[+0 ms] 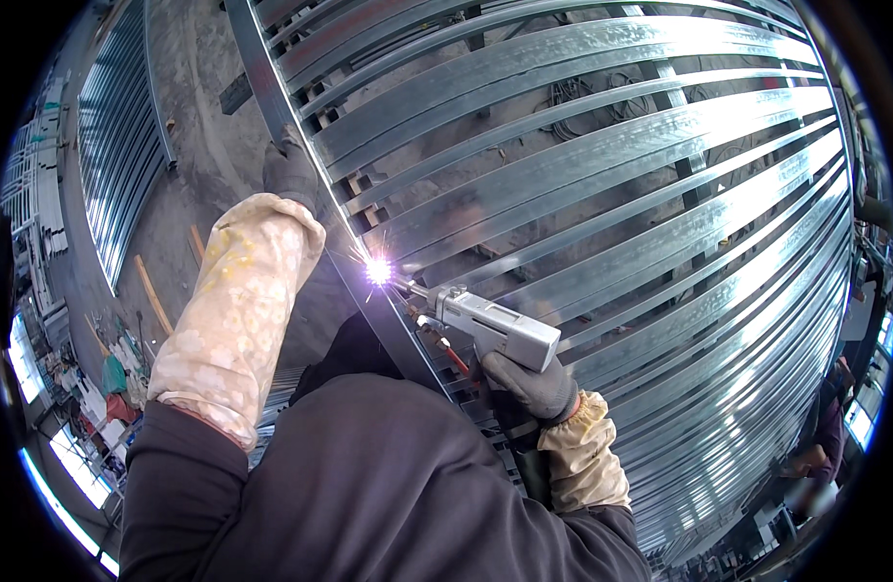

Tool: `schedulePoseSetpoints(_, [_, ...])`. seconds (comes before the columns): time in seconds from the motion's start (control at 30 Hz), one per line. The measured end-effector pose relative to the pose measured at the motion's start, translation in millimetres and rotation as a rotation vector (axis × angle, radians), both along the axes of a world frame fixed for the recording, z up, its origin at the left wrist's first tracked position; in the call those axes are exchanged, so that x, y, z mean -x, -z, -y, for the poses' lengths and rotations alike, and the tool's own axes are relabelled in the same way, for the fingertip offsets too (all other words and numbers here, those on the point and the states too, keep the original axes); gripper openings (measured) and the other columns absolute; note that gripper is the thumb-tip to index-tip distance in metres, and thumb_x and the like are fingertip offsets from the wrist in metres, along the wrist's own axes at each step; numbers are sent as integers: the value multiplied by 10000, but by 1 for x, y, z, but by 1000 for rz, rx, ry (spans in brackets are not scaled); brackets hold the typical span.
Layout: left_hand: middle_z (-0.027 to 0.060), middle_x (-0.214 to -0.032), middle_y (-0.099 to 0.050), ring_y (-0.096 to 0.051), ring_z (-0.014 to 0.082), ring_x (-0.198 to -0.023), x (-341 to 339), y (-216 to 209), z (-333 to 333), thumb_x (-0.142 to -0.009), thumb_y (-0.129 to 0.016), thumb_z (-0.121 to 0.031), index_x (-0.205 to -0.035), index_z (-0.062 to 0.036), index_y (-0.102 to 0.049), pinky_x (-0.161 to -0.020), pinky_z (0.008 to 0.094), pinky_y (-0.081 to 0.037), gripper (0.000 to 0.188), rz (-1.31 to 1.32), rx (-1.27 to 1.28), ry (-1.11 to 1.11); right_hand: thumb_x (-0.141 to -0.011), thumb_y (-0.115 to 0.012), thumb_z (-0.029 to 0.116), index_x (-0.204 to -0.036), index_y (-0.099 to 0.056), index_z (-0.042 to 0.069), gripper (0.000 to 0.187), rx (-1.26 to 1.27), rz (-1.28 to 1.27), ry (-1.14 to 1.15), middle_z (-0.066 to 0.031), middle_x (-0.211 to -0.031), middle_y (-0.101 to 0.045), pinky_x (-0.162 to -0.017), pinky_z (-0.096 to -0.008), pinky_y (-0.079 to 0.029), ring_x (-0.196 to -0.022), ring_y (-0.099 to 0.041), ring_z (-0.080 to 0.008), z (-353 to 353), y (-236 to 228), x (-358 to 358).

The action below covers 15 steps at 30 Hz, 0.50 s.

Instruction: The person welds metal bars onto a large metal frame using a handheld welding gun. They position the bars and apply welds at multiple intersections, creating visible sparks and molten metal. The person adjusts their position and the welding gun to reach different sections of the frame.

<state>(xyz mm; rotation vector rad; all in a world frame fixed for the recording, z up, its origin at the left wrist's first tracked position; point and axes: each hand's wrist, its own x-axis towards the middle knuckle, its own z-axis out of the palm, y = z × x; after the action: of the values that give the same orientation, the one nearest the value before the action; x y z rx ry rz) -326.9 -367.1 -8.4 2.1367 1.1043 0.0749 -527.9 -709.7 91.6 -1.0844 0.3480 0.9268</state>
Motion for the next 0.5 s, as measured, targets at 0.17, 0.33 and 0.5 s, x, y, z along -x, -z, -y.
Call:
schedulePoseSetpoints(0.17, [302,-1059,-676,-637,474,-1025,1,6,-3,-999,-423,-581,-1112,69,-621,-866,480,-505,690,13,-99,25,-947,-641,164,-1431,-443,-19,554,-17,-10,4,-63,-904,-632,-677,-250,-474,-786,-598,-128,0,1,3])
schedulePoseSetpoints(0.33, [309,-1069,-674,-645,487,-1023,-1,14,-9,-994,-435,-560,-1176,44,-594,-841,522,-516,651,0,-94,43,-939,-638,176,-1437,-434,-18,572,46,48,-27,-71,-882,-634,-655,-242,-455,-759,-593,-131,0,1,1])
schedulePoseSetpoints(0.5, [315,-1092,-667,-636,493,-1041,0,23,-11,-991,-433,-569,-1190,43,-589,-851,523,-514,662,67,-134,46,-934,-642,180,-1439,-430,-13,581,46,13,-17,-76,-915,-638,-657,-247,-461,-769,-599,-135,2,1,5])
